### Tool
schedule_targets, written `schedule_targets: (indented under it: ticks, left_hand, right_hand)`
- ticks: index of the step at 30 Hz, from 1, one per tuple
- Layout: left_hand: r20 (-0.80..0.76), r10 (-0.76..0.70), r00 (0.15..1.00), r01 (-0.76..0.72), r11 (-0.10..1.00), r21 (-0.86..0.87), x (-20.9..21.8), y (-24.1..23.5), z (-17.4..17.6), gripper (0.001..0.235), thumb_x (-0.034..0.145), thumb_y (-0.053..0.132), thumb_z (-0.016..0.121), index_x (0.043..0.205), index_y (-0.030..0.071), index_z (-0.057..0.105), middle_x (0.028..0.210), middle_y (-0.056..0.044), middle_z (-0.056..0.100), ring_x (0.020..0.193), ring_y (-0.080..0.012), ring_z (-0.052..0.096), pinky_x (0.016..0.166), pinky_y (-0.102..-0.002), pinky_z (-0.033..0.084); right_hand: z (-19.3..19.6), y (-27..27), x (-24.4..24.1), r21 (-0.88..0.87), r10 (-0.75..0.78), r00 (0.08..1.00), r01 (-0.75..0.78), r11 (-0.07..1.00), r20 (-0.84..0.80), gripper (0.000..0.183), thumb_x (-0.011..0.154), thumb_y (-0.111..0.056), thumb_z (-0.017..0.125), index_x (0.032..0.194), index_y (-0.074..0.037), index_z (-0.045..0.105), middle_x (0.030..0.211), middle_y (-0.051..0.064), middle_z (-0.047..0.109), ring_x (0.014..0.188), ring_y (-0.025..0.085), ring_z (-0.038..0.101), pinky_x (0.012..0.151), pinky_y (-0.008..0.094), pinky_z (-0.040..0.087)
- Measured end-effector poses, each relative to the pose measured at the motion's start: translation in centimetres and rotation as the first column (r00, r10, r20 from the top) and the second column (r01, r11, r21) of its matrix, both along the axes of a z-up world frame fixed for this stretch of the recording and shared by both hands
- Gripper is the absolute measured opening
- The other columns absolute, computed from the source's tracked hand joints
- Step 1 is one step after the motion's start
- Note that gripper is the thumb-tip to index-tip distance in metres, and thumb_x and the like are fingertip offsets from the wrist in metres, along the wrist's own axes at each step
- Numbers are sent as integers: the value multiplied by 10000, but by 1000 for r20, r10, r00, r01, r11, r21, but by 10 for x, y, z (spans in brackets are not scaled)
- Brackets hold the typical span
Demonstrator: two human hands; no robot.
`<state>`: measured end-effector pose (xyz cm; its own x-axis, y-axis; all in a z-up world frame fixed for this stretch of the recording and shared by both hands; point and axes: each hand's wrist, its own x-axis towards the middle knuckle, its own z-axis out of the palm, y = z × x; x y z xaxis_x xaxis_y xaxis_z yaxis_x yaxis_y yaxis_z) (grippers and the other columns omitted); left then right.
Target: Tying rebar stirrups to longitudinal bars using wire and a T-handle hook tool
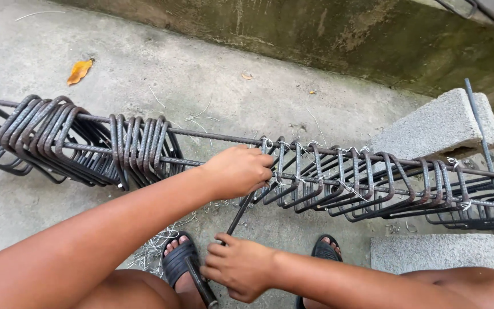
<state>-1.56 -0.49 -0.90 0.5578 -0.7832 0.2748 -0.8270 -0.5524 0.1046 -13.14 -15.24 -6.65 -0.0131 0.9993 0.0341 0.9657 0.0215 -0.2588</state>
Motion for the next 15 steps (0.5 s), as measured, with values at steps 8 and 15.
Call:
schedule_targets:
  ticks: [8, 15]
  left_hand:
    - [-115, 24, 993, -28, 999, -30, 4, 3, 6, 148, 873, 286, 706, 897, 148, 752, 971, -34, 616, 845, -262, 679, 727, -413, 556]
    - [-177, 1, 984, 3, 1000, 26, 13, 2, 8, 195, 878, 319, 707, 885, 127, 739, 883, -6, 632, 905, -246, 653, 806, -407, 542]
  right_hand:
    - [-39, -66, -28, 95, -121, 992, 119, 988, 21, 248, 888, -237, 559, 1037, -54, 635, 1339, 178, 565, 1422, 394, 444, 1176, 644, 252]
    - [-48, -130, -54, 261, -422, 860, 494, 829, -286, 273, 862, -259, 720, 1044, -62, 770, 1496, 281, 385, 1433, 522, 261, 1145, 641, 307]
